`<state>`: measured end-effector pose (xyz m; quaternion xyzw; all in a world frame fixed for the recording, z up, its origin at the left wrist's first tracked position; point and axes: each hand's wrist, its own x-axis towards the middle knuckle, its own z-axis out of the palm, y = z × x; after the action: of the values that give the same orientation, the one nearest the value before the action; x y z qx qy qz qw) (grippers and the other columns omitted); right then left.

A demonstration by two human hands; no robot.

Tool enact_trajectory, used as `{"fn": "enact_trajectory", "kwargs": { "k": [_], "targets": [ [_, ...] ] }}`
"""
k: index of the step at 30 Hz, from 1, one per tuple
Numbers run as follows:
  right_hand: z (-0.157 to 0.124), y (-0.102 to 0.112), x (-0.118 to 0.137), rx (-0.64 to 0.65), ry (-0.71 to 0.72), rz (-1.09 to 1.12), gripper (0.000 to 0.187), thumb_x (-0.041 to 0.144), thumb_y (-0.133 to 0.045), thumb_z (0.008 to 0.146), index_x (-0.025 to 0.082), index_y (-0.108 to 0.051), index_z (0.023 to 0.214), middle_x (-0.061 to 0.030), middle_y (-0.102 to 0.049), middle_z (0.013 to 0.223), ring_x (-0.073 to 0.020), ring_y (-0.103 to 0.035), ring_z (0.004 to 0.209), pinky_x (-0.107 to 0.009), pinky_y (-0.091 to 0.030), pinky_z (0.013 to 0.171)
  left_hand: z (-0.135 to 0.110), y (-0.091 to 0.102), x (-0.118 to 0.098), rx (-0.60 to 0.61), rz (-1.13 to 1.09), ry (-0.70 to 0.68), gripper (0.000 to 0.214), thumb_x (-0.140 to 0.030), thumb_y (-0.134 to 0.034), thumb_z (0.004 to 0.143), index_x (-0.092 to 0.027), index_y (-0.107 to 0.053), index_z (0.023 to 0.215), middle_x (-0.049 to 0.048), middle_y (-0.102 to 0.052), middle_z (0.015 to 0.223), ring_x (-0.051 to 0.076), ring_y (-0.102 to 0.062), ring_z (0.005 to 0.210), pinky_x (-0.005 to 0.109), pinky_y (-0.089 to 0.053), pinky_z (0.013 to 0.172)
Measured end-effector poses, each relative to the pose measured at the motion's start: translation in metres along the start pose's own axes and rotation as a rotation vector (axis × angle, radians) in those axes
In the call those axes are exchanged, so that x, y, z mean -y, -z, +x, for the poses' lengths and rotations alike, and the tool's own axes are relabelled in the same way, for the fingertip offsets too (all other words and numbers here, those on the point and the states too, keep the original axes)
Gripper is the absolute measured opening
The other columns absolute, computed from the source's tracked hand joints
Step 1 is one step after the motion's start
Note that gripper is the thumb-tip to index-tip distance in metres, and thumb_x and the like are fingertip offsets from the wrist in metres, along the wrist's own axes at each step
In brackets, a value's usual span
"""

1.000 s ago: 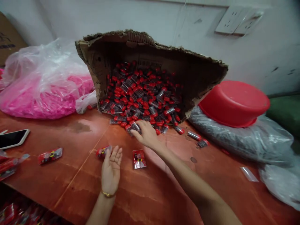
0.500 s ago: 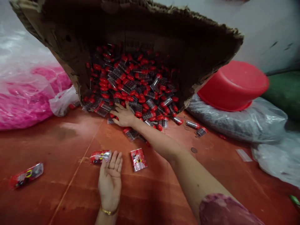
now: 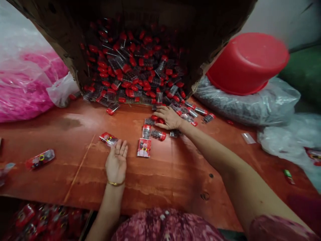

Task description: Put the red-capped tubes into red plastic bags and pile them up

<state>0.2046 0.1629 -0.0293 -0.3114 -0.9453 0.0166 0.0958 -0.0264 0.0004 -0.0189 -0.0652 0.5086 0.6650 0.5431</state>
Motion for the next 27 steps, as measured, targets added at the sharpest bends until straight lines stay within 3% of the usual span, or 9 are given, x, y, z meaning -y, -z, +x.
{"fn": "enact_trajectory", "kwargs": {
  "k": [8, 11, 17, 20, 24, 27],
  "targets": [
    [-0.061, 0.017, 0.006, -0.027, 0.031, -0.009, 0.055, 0.058, -0.041, 0.085, 0.015, -0.057, 0.116, -0.0171, -0.057, 0.119, -0.0325, -0.040, 0.118, -0.050, -0.022, 0.096, -0.023, 0.021, -0.015, 0.001, 0.161, -0.143, 0.018, -0.022, -0.038, 0.089, -0.015, -0.055, 0.089, 0.0135, -0.061, 0.117, 0.015, -0.066, 0.087, 0.035, -0.045, 0.092],
    [-0.072, 0.022, 0.016, -0.067, -0.004, -0.056, 0.061, 0.062, -0.040, 0.083, 0.017, -0.055, 0.121, -0.0162, -0.050, 0.129, -0.0336, -0.038, 0.120, -0.053, -0.018, 0.098, -0.029, 0.029, -0.015, 0.005, 0.257, -0.203, 0.013, -0.025, -0.042, 0.087, -0.017, -0.051, 0.093, 0.0144, -0.062, 0.113, 0.015, -0.067, 0.082, 0.034, -0.047, 0.087],
    [-0.045, 0.003, 0.078, -0.070, -0.028, -0.066, 0.041, 0.039, -0.035, 0.093, 0.024, -0.049, 0.128, -0.0093, -0.046, 0.136, -0.0259, -0.033, 0.127, -0.046, -0.017, 0.101, -0.046, 0.038, -0.005, 0.031, 0.454, -0.238, 0.030, -0.035, -0.050, 0.083, -0.024, -0.043, 0.111, 0.0087, -0.067, 0.102, 0.013, -0.067, 0.069, 0.024, -0.051, 0.062],
    [-0.031, -0.011, 0.094, -0.014, -0.009, -0.024, 0.037, 0.028, -0.033, 0.093, 0.025, -0.052, 0.125, -0.0055, -0.052, 0.131, -0.0249, -0.035, 0.126, -0.045, -0.021, 0.099, -0.052, 0.040, 0.002, 0.024, 0.583, -0.382, 0.046, -0.039, -0.055, 0.079, -0.024, -0.041, 0.120, 0.0071, -0.068, 0.098, 0.011, -0.065, 0.063, 0.020, -0.049, 0.056],
    [-0.042, -0.010, 0.087, -0.016, -0.018, -0.024, 0.037, 0.019, -0.038, 0.089, 0.024, -0.054, 0.122, -0.0055, -0.055, 0.127, -0.0265, -0.036, 0.126, -0.047, -0.019, 0.101, -0.044, 0.034, 0.010, 0.119, 1.035, -0.737, 0.048, -0.042, -0.058, 0.076, -0.017, -0.054, 0.116, 0.0098, -0.070, 0.094, 0.016, -0.066, 0.077, 0.028, -0.050, 0.073],
    [-0.059, 0.003, 0.093, -0.088, -0.140, -0.053, 0.035, 0.018, -0.041, 0.087, 0.020, -0.058, 0.118, -0.0103, -0.056, 0.125, -0.0279, -0.041, 0.121, -0.046, -0.025, 0.097, -0.031, 0.018, 0.013, 0.228, 1.543, -0.866, 0.042, -0.044, -0.056, 0.077, -0.014, -0.063, 0.105, 0.0125, -0.071, 0.091, 0.025, -0.065, 0.090, 0.035, -0.046, 0.083]
  ]
}}
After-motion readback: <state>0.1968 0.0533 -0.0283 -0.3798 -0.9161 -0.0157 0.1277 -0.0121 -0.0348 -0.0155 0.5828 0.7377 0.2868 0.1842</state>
